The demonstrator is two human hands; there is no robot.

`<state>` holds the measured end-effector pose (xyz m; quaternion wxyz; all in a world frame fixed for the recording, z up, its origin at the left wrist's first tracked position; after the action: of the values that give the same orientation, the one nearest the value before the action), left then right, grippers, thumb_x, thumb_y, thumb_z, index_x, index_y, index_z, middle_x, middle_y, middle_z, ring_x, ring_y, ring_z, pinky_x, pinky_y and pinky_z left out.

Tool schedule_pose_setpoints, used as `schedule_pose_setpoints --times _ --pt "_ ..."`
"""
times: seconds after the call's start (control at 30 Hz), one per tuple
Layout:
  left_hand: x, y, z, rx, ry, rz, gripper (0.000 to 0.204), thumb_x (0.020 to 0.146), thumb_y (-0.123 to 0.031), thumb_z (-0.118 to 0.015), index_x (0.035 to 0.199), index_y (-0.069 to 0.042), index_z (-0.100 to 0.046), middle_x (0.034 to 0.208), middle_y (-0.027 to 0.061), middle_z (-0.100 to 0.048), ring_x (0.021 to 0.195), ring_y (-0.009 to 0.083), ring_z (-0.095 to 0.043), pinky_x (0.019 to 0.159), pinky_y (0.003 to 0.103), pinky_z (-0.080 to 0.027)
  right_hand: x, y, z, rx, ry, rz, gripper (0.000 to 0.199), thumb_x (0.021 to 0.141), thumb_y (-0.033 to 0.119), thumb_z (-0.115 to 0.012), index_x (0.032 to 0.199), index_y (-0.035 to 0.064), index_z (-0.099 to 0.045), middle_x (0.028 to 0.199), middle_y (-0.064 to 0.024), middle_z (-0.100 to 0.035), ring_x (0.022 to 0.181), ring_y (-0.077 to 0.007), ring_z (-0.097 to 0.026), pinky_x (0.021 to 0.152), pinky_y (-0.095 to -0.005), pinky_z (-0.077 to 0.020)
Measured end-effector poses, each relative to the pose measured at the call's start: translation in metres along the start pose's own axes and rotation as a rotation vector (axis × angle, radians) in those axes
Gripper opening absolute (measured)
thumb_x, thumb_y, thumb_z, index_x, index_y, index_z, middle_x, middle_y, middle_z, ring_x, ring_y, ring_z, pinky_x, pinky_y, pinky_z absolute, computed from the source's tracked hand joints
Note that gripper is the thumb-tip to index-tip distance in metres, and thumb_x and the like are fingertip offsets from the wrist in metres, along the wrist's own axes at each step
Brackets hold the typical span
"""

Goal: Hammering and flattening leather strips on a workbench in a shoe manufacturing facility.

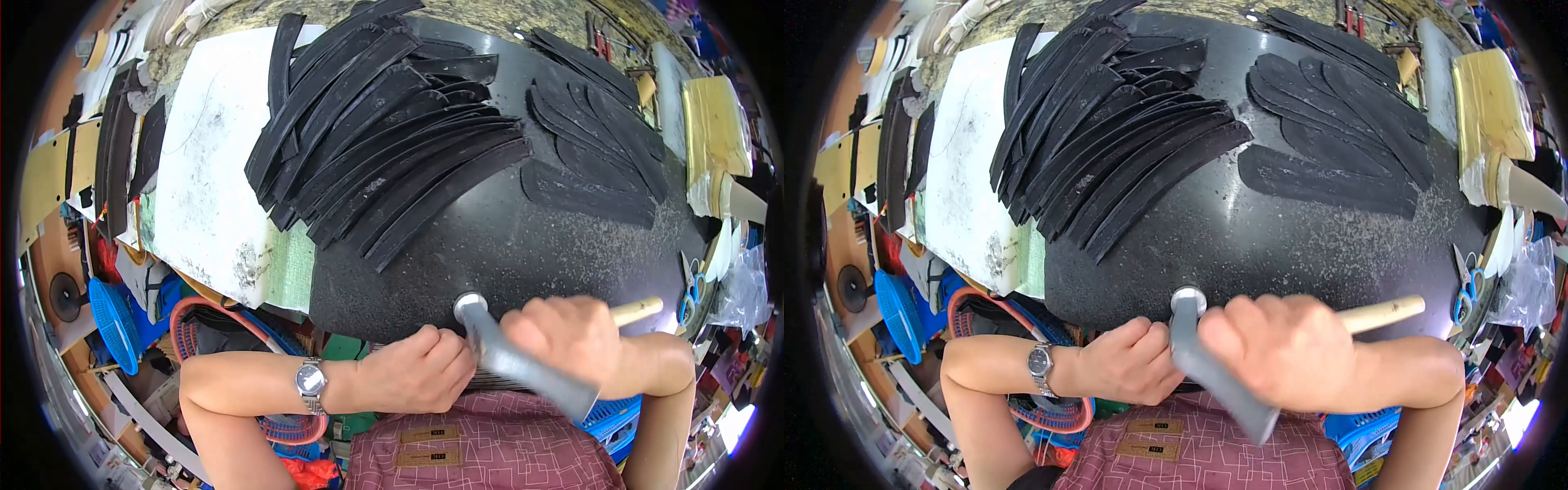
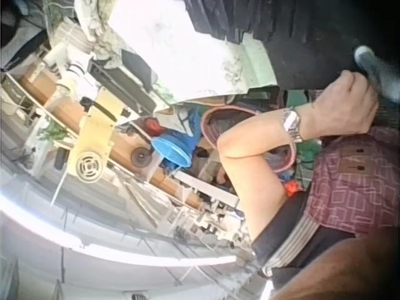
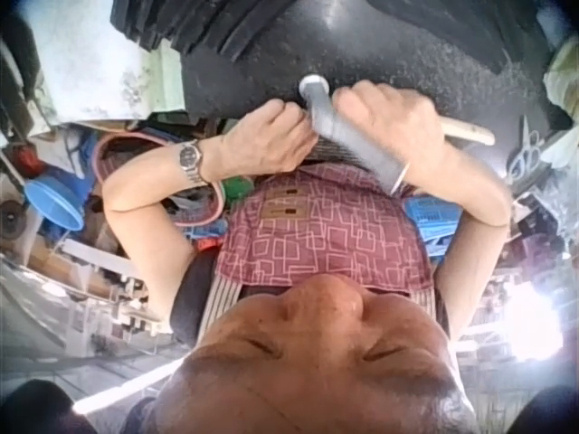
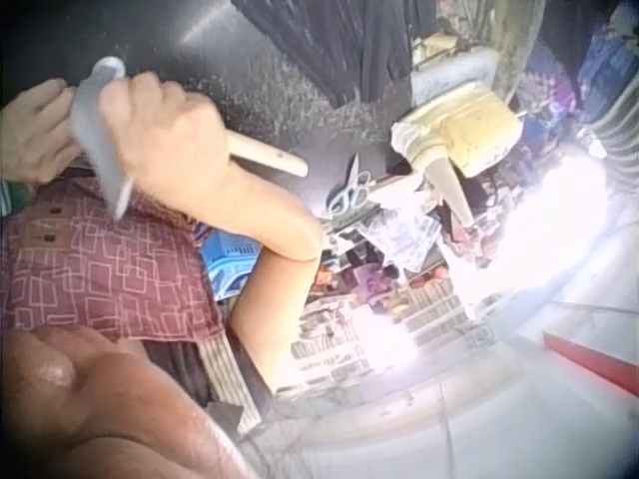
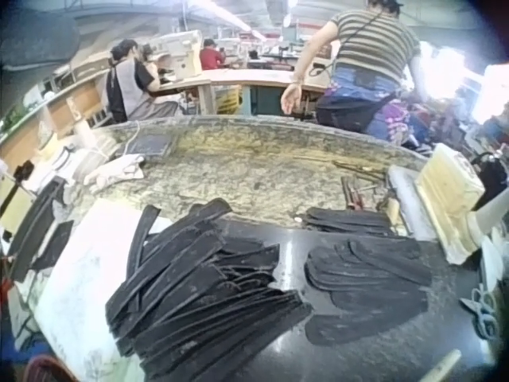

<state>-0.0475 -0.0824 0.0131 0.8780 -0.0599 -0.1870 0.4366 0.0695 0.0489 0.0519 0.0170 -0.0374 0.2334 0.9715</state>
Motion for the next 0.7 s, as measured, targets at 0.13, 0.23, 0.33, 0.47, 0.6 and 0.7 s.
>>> schedule_pose_setpoints --times 0.13,0.23,0.33,0.47,0.6,0.7 --pt "0.013 0.018 -0.003 -0.184 0.006 0.304 0.025 0.071 -0.017 -0.063 0.091 -0.004 -0.058 0.083 0.0039 -0.048 0.075 0.0193 -0.048 0.061 0.029 -0.038 -0.021 -0.018 0.005 0.05 -0.108 -0.098 0.034 0.069 0.02 -0.06 0.097 0.0038 -0.05 0.069 -0.0046 -0.046 0.053 -0.0199 -0.054 0.043 -0.0322 -0.0416" --pt "0.022 0.019 0.003 -0.195 0.133 0.43 0.037 0.07 -0.018 -0.07 0.101 -0.006 -0.054 0.092 0.005 -0.05 0.081 0.021 -0.05 0.065 0.031 -0.041 -0.054 -0.009 0.004 -0.07 -0.135 0.027 0.035 0.064 0.019 -0.06 0.095 0.0031 -0.054 0.064 -0.0014 -0.042 0.049 -0.0144 -0.049 0.04 -0.0292 -0.0379" --pt "0.027 0.014 0.002 -0.195 0.201 0.408 0.038 0.067 -0.015 -0.071 0.099 -0.006 -0.053 0.091 0.0067 -0.05 0.08 0.0222 -0.051 0.065 0.033 -0.042 -0.072 0.018 -0.001 -0.215 -0.002 0.057 0.023 0.063 0.02 -0.057 0.081 0.0062 -0.051 0.058 0.0022 -0.036 0.047 -0.0093 -0.046 0.039 -0.0255 -0.0358" --pt "0.031 0.016 0.002 -0.27 0.143 0.467 0.033 0.066 -0.008 -0.07 0.093 -0.005 -0.052 0.087 0.0073 -0.051 0.078 0.0247 -0.051 0.065 0.035 -0.043 -0.103 0.032 -0.023 0.073 0.09 0.08 0.022 0.066 0.021 -0.059 0.083 0.0078 -0.053 0.059 0.0019 -0.038 0.048 -0.0109 -0.048 0.039 -0.025 -0.0356" --pt "0.042 0.016 -0.003 -0.336 0.119 0.318 0.029 0.064 -0.001 -0.065 0.089 -0.006 -0.052 0.084 0.0069 -0.051 0.077 0.0253 -0.051 0.065 0.036 -0.044 -0.126 0.019 -0.003 0.027 -0.221 -0.084 0.034 0.067 0.024 -0.066 0.093 0.0046 -0.056 0.062 -0.0013 -0.045 0.048 -0.0164 -0.051 0.041 -0.0317 -0.0397" --pt "0.063 0.015 0.008 -0.513 0.167 0.101 0.025 0.063 0.0 -0.062 0.085 -0.005 -0.054 0.082 0.0064 -0.051 0.077 0.0253 -0.052 0.065 0.036 -0.045 -0.131 0.002 0.007 0.087 -0.298 -0.202 0.031 0.068 0.021 -0.069 0.091 0.0043 -0.056 0.062 -0.004 -0.048 0.048 -0.0207 -0.052 0.043 -0.0343 -0.041"
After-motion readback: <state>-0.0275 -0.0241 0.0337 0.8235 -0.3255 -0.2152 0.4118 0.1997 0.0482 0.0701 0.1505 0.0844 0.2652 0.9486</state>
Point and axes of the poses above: each hand's wrist, its own x-axis towards the middle knuckle, its own z-axis out of the back of the hand, y = z × x, the point moved 3 cm from there along x, towards the middle knuckle
